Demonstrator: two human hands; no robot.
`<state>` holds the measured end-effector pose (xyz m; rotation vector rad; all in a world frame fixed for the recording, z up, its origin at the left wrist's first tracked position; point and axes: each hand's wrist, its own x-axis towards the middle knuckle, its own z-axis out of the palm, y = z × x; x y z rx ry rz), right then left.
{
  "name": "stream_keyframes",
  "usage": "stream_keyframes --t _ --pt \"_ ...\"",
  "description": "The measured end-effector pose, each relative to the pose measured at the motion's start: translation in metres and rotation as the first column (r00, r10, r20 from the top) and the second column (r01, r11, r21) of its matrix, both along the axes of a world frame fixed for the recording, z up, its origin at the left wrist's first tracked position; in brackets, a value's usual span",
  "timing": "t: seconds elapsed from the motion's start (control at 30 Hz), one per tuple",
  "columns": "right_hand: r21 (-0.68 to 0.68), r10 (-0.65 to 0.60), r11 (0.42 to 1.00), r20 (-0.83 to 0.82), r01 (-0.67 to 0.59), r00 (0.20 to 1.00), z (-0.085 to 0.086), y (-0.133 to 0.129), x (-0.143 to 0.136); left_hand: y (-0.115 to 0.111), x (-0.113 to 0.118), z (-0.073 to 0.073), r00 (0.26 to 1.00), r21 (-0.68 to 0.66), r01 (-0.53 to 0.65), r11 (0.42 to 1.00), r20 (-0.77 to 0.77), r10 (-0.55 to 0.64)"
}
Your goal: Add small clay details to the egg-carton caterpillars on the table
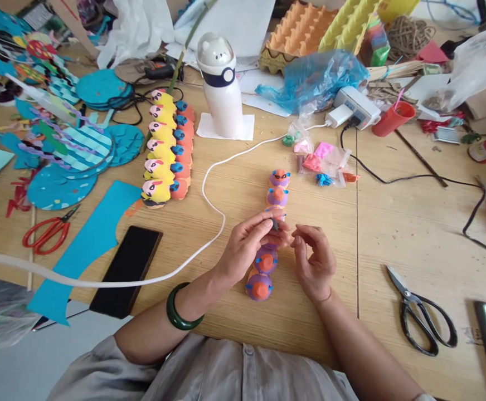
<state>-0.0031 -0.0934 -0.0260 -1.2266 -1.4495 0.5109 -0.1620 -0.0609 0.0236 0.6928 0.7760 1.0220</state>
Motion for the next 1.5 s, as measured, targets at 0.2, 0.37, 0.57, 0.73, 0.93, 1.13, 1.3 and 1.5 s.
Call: stream_keyframes --t 0.2,0.37,0.57,0.73,0.93,1.13,1.3,1.5 --pt "0.210 0.011 0.976 0.215 -0.057 0.977 0.011 -0.001 0.000 -0.007 0.000 -0.004 0.981 0.126 0.015 0.992 -0.194 0.010" --pt "0.314 -0.077 0.949 0.355 -0.041 0.932 0.021 0.002 -0.001 -0.012 0.002 -0.001 0.951 0.236 0.069 0.969 -0.310 0.008" --pt "0.291 -0.091 0.957 0.344 -0.014 0.935 0.023 0.002 -0.001 -0.012 0.002 -0.002 0.953 0.253 0.079 0.964 -0.302 0.001" --pt "0.260 -0.048 0.965 0.331 -0.042 0.942 0.022 0.002 0.000 -0.009 -0.001 -0.003 0.947 0.316 0.051 0.947 -0.316 0.055" --pt "0.214 -0.002 0.974 0.308 -0.068 0.951 0.020 0.002 0.000 -0.010 -0.001 -0.005 0.929 0.249 0.002 0.968 -0.359 0.091" --pt "0.232 0.056 0.963 0.323 -0.136 0.945 0.019 0.003 0.000 -0.009 -0.004 -0.004 0.917 0.222 -0.003 0.975 -0.388 0.091" --pt "0.209 0.050 0.972 0.273 -0.110 0.961 0.018 0.003 -0.001 -0.007 -0.006 -0.004 0.915 0.259 0.021 0.966 -0.394 0.085" --pt "0.127 0.086 0.985 0.210 -0.114 0.974 0.015 0.002 0.000 -0.008 -0.005 -0.007 0.925 0.246 0.024 0.969 -0.373 0.072"
